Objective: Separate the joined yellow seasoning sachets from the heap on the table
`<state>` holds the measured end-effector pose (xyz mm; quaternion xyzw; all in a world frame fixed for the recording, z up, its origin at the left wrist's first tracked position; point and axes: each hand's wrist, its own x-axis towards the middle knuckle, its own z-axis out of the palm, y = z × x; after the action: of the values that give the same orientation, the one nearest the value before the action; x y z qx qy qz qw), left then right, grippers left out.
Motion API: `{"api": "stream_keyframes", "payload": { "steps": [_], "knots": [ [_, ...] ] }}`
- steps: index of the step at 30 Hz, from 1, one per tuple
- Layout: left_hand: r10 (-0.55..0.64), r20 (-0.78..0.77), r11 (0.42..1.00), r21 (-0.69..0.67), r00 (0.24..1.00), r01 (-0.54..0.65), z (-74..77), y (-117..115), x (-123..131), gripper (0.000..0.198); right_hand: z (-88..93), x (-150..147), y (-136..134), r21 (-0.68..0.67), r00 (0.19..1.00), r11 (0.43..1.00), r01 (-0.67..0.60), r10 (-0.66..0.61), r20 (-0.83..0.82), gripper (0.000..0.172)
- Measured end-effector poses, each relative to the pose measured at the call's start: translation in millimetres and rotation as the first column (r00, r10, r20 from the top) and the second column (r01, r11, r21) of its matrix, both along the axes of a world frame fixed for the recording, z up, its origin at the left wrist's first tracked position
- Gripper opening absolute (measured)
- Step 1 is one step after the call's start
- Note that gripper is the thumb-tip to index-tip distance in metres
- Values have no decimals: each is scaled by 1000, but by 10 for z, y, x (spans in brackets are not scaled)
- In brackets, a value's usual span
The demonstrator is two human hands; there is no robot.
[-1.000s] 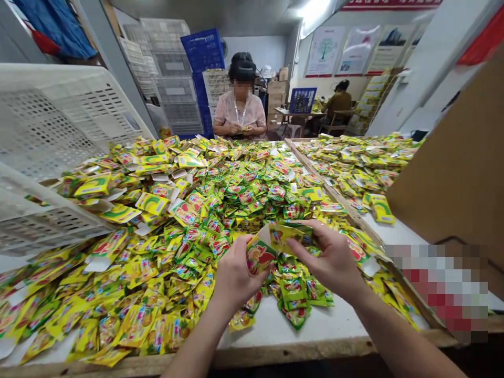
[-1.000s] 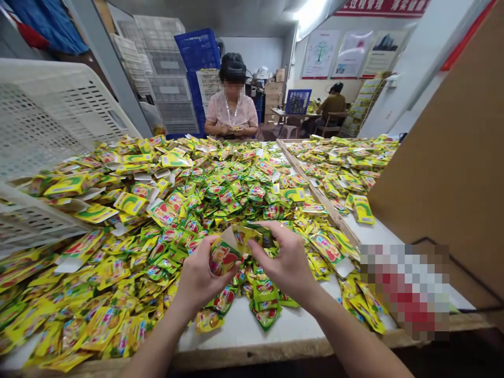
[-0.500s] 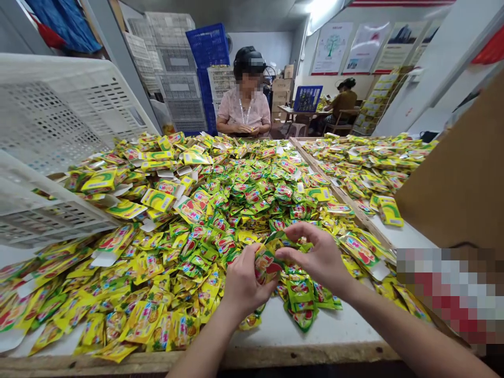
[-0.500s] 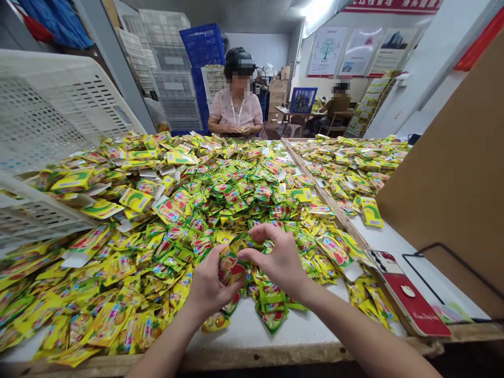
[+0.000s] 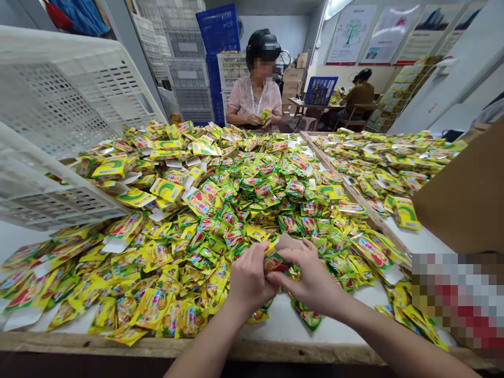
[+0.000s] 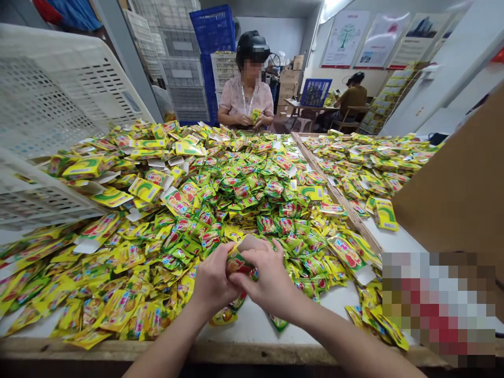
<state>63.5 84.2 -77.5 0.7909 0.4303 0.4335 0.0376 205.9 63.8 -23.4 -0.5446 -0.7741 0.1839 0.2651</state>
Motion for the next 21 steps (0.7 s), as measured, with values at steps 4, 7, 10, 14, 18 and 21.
{"api": "stream_keyframes", "payload": {
  "steps": [4,7,10,14,18,21],
  "knots": [
    [25,114,996,-94,993,-14,119,32,-39,50,-4,17,149,-132,926,989,70,-114,-360,9],
    [43,383,902,-412,923,129,197,34,-49,56,10,88,194,-228,776,971,69,-196,-599,26],
    [72,620,681,-603,782,415,185,11,-20,44,-6,108,179,-334,745,941,-49,-189,-640,32],
    [117,720,685,-557,684,469,144,-25,30,37,-78,72,100,-298,695,954,17,-225,-683,32],
    [12,644,620,-605,765,499,162,-54,32,41,-89,236,109,-249,662,952,176,-302,-686,65],
    [-92,515,709,-567,852,419,171,-53,3,52,89,683,340,-315,811,935,165,-311,-496,73]
  ]
}}
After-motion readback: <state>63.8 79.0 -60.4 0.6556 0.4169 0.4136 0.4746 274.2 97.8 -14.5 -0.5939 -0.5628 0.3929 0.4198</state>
